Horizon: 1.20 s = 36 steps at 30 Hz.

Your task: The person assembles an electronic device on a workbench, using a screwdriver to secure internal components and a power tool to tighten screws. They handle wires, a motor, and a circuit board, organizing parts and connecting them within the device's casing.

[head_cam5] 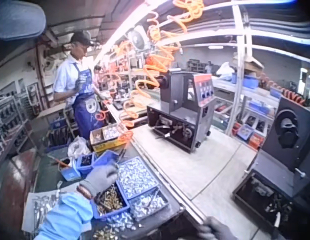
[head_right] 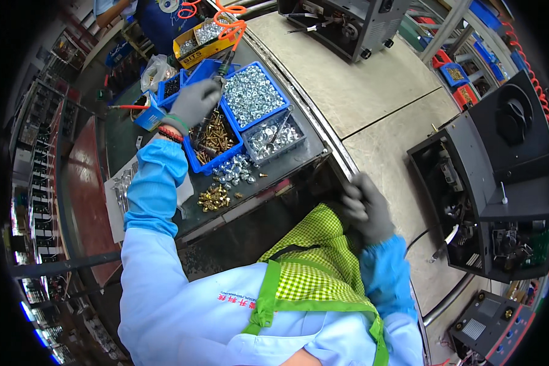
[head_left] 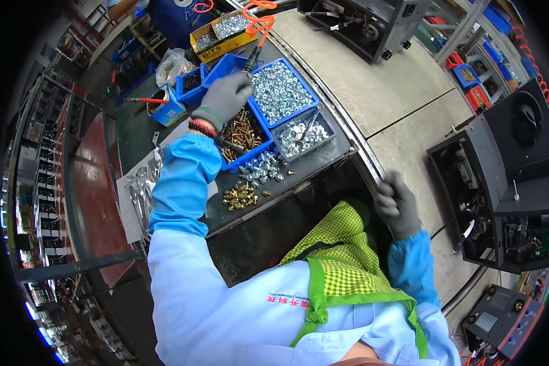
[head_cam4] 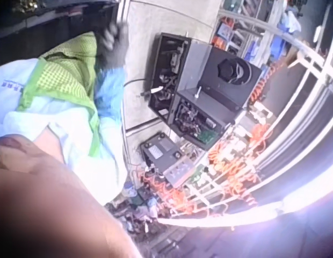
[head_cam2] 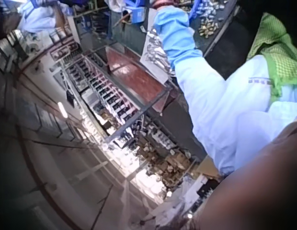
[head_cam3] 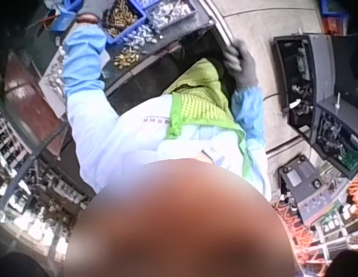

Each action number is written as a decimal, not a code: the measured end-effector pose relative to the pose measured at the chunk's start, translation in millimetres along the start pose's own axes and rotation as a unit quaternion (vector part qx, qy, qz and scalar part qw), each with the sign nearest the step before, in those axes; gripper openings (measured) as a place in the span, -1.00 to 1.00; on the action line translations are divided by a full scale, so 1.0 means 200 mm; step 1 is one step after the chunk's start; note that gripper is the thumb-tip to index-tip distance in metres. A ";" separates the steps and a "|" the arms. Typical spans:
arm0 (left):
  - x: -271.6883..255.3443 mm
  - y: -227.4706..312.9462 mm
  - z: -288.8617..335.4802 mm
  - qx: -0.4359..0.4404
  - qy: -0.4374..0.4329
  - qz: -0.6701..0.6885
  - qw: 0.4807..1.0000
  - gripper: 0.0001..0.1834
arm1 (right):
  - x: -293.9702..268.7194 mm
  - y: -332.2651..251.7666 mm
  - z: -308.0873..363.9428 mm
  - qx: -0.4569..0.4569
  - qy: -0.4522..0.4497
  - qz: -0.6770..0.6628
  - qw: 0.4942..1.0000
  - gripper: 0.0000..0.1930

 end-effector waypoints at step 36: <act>0.28 0.29 0.01 -0.016 -0.106 -0.052 0.993 -0.67 | -1.21 -0.31 1.30 -0.292 0.410 0.726 0.469 -0.59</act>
Point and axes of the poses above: each hand's wrist, its own z-axis away from the middle knuckle, its own x-axis out of the palm, y = z × x, the point moved 6 cm from there along -z, towards the middle knuckle
